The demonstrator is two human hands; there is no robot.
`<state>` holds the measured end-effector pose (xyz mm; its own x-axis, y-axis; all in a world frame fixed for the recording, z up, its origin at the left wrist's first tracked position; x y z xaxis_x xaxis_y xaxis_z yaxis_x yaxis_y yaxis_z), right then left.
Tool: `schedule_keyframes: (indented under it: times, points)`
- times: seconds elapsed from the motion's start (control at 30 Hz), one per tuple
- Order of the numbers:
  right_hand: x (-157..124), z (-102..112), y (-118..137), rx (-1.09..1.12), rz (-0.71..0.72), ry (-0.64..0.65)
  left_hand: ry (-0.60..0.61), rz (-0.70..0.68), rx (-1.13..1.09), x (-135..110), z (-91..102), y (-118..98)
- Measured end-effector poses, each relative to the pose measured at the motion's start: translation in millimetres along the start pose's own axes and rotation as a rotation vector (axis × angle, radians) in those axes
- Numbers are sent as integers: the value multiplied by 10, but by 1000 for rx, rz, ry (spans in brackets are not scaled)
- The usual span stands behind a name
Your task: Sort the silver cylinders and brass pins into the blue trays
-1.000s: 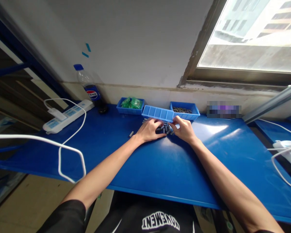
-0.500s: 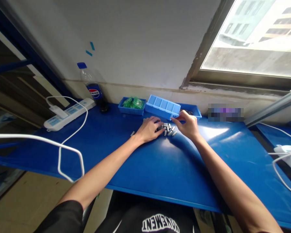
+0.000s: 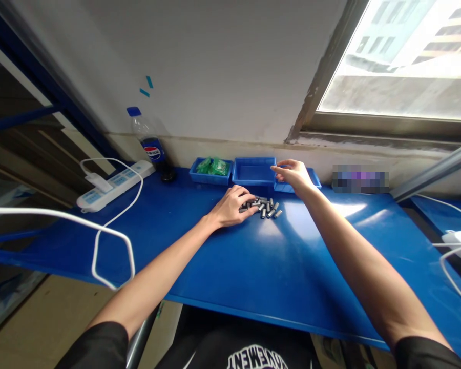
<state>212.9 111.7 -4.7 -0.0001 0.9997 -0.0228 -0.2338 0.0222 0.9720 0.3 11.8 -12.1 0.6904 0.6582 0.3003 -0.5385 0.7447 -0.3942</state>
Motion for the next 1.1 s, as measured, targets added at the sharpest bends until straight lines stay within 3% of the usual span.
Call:
schedule_keyframes:
  times: [0.23,0.3,0.4,0.5,0.6,0.7,0.8,0.9,1.0,1.1]
  points:
    - [-215,179,122,-206,67,-64,-128,-91,25,273,-10,-129]
    - [-339,306,203,-452,145,-124,-150,-118,65,334,7,-161]
    - [-464,347,169,-842,240,-25,-185,-81,84,373,57,-122]
    - [-544,399,-11,-1045,261,40,-128,-34,64,349,31,-54]
    - [-657,444,-19,-1022,405,7,-88,-15,10,277,9,-41]
    - [-815,451,151,-927,592,-13,-126,72,-154,225,49,-15]
    - [-975,407,424,-869,702,-39,-54,200,-485,257,-38,28]
    - [-1076,265,678,-804,703,-53,2,255,-954,332,-172,-14]
    - [-1113,-13,811,-701,661,52,-88,141,-1271,416,-125,-142]
    - [-1150,-305,853,-619,645,210,-259,113,-1378,394,-6,-133]
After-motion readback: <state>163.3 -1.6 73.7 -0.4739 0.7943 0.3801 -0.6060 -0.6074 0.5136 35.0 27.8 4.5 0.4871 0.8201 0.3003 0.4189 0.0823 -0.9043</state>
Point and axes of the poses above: each hand's wrist, its own x-axis towards the middle knuckle, its own z-axis out of the back of the hand, y = z × x, the point moved 8 cm from there along x, towards the middle knuckle, and after that the axes turned 11 degrees about y, right-handed, at the moved point
